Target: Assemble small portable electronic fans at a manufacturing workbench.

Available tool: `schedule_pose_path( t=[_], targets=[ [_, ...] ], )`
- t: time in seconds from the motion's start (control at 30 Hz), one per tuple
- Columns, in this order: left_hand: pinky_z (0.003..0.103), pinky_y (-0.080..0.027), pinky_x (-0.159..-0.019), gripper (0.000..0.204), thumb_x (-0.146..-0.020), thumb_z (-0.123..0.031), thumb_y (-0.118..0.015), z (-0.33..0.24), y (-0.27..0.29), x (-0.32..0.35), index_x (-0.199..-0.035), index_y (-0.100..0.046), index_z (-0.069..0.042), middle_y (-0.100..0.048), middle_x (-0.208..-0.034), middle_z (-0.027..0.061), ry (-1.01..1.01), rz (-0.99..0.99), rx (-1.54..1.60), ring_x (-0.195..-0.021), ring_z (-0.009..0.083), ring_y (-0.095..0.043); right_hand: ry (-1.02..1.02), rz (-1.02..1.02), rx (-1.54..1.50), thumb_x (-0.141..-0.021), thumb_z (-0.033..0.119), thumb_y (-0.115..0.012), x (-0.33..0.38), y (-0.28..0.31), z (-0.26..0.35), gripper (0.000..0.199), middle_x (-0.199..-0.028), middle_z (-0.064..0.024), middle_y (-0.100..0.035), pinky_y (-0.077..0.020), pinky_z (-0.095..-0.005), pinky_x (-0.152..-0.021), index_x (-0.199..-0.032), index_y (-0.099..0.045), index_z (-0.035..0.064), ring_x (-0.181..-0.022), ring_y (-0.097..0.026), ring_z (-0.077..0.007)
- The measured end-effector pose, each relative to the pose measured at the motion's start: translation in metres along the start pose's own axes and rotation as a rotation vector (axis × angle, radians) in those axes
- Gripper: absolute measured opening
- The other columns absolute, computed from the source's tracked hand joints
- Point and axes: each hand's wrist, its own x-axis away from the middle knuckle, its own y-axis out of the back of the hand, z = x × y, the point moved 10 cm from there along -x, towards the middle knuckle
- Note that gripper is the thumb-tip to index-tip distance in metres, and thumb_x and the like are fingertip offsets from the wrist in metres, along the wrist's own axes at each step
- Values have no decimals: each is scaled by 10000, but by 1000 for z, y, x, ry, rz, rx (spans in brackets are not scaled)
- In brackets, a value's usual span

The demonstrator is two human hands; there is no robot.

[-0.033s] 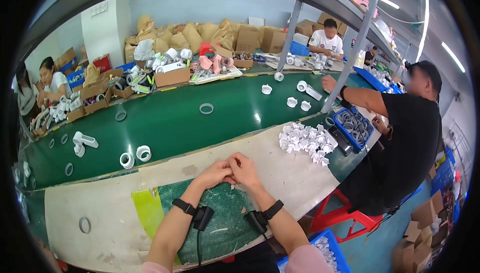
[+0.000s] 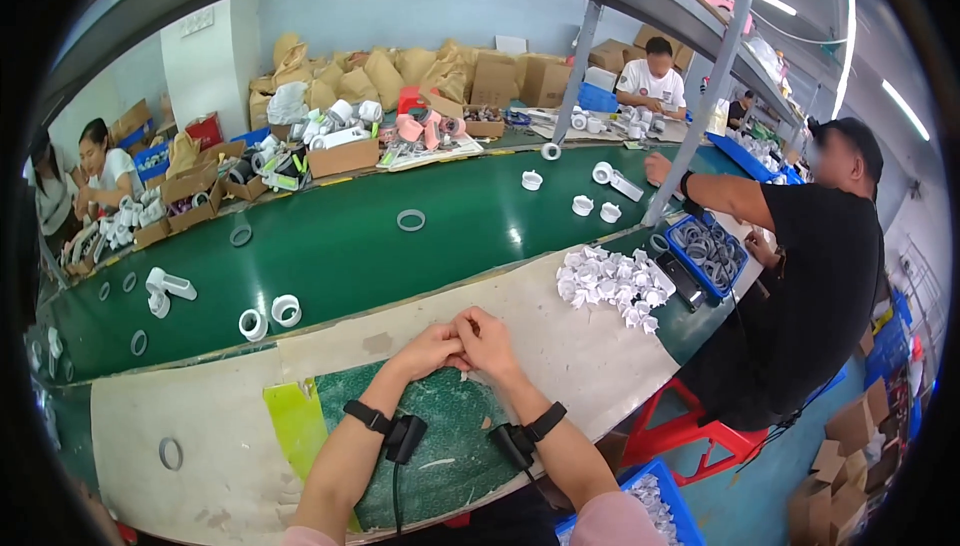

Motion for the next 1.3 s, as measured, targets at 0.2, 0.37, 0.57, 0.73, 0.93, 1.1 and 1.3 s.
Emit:
schedule_pose_path(
  t=[0.2,0.37,0.57,0.73,0.93,1.1,1.3],
  targets=[
    [268,-538,-703,209,-916,-108,-521,1,6,7,-1068,-556,32,-622,-946,93,12,-28,-23,-773,158,-630,16,-7,139,-864,138,-553,7,-4,17,126,-730,-144,-637,-495,-354,-602,-869,-612,27,-651,-634,-261],
    [260,-535,-696,210,-915,-111,-539,-2,-2,-1,-1074,-557,26,-619,-949,79,4,-15,-1,-771,142,-623,77,-37,145,-853,124,-551,4,7,19,115,-757,-167,-630,-492,-371,-612,-844,-608,24,-681,-630,-306],
    [260,-537,-696,205,-919,-125,-528,-3,8,2,-1080,-569,-6,-621,-955,69,-38,-13,-35,-790,139,-627,141,-15,174,-870,108,-544,-2,-7,18,114,-718,-151,-625,-485,-320,-590,-874,-605,11,-642,-627,-216],
    [289,-530,-610,156,-828,-137,-568,-8,8,-5,-917,-623,-22,-637,-783,67,-176,-30,-215,-697,156,-629,221,138,301,-867,180,-516,-5,-18,-57,176,-764,-113,-590,-466,-379,-616,-907,-565,16,-695,-582,-282],
    [298,-557,-522,161,-771,75,-524,-11,-4,-23,-910,-604,85,-639,-761,147,-177,-64,49,-603,221,-658,148,115,195,-973,150,-422,-12,9,-16,187,-761,-68,-544,-435,-268,-640,-915,-527,6,-684,-514,-138],
    [309,-560,-512,160,-766,90,-524,4,18,-10,-905,-600,113,-633,-750,154,-145,-134,93,-594,234,-658,120,196,111,-981,145,-406,-8,-22,-17,195,-752,-59,-522,-419,-258,-641,-908,-520,5,-684,-490,-129],
    [318,-569,-526,186,-741,108,-515,-9,16,-17,-902,-608,121,-638,-757,177,-184,-131,49,-604,250,-666,90,190,136,-985,158,-399,-17,-7,-28,204,-770,-57,-524,-414,-252,-664,-913,-518,8,-711,-486,-124]
  ],
)
